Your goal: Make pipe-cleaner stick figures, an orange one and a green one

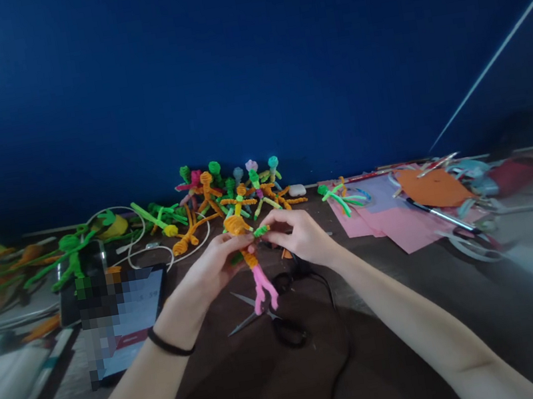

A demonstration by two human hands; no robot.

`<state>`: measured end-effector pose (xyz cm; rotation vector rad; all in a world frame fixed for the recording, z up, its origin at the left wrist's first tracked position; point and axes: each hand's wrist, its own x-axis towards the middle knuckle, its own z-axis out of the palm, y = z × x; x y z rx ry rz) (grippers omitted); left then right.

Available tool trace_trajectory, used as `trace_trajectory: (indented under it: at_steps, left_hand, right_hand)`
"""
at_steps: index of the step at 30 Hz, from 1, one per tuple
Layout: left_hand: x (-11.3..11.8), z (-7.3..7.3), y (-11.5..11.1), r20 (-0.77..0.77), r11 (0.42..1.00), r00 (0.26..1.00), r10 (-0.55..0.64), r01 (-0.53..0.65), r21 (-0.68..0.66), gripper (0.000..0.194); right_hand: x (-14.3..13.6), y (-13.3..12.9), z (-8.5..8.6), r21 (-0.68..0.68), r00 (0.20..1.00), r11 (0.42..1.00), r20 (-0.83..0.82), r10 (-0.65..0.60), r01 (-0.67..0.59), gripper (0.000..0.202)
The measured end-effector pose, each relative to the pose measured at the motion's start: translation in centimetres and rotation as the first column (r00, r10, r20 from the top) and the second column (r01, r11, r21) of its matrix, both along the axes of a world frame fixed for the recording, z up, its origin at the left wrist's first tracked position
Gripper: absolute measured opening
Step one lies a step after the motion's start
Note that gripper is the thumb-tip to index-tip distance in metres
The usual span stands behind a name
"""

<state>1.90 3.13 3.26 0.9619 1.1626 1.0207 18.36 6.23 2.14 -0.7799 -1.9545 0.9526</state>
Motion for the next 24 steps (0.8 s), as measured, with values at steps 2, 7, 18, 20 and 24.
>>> trace_trajectory:
  at_steps: [2, 7, 18, 20, 24]
  left_hand:
    - [0.0, -0.1, 0.0, -0.089, 0.996, 0.995, 0.036, -0.029, 0.079, 0.012]
    - [0.0, -0.4, 0.2, -0.201, 0.980, 0.976, 0.086, -0.048, 0.191, 0.017]
    - [-0.1, 0.0, 0.0, -0.055, 0.998, 0.998, -0.030, 0.026, -0.059, 0.009]
    - [-0.1, 0.1, 0.0, -0.040, 0.998, 0.999, -0.032, 0.030, -0.063, 0.009]
    - [-0.3, -0.1, 0.1, -0.057, 0.998, 0.998, -0.022, 0.019, -0.061, 0.010]
  right_hand:
    - [-0.1, -0.1, 0.0, -0.075, 1.000, 0.997, 0.004, -0.001, 0.001, 0.010]
    - [0.0, -0.2, 0.4, -0.130, 0.998, 0.991, 0.061, 0.027, -0.019, 0.007]
    - [0.8, 0.0, 0.8, 0.187, 0.971, 0.977, 0.234, 0.055, -0.100, 0.007]
    - [0.7, 0.0, 0.8, 0.241, 0.974, 0.965, 0.222, 0.044, -0.099, 0.008]
    - [0.6, -0.1, 0.6, 0.323, 0.973, 0.942, 0.228, 0.014, -0.089, 0.008]
